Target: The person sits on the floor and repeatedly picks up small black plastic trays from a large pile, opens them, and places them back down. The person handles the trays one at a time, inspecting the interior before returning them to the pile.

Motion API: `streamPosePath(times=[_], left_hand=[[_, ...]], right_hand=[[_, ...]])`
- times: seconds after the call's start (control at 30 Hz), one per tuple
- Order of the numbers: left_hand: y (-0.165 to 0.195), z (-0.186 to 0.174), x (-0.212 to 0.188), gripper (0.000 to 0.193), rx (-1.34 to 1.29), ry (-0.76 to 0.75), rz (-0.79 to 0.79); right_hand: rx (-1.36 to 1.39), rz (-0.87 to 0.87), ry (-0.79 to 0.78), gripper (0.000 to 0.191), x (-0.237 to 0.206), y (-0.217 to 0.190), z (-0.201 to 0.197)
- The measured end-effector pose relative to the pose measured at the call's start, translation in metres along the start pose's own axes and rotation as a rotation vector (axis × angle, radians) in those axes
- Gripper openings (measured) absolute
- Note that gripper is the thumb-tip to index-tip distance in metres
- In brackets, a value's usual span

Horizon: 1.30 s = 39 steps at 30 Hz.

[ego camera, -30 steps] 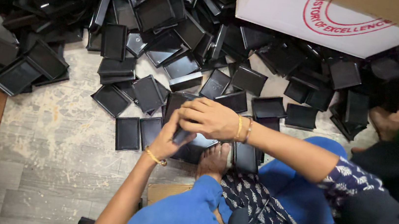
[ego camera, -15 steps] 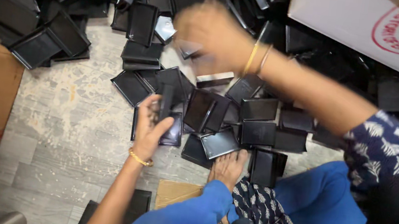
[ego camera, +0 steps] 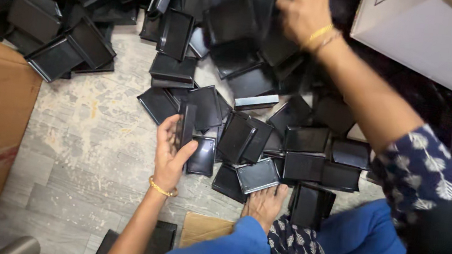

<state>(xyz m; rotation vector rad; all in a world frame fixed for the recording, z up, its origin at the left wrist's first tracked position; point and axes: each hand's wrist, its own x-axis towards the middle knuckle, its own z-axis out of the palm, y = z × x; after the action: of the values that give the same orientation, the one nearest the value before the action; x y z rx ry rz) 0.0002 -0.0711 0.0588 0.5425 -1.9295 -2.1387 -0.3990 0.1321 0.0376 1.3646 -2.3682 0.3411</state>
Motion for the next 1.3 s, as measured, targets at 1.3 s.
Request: streamPosePath(times=[1.3], left_hand=[[0.051, 0.147, -0.034, 0.052, 0.472, -0.501, 0.724]], right_hand=[[1.7, 0.773, 0.113, 0.069, -0.27, -0.193, -0.185]])
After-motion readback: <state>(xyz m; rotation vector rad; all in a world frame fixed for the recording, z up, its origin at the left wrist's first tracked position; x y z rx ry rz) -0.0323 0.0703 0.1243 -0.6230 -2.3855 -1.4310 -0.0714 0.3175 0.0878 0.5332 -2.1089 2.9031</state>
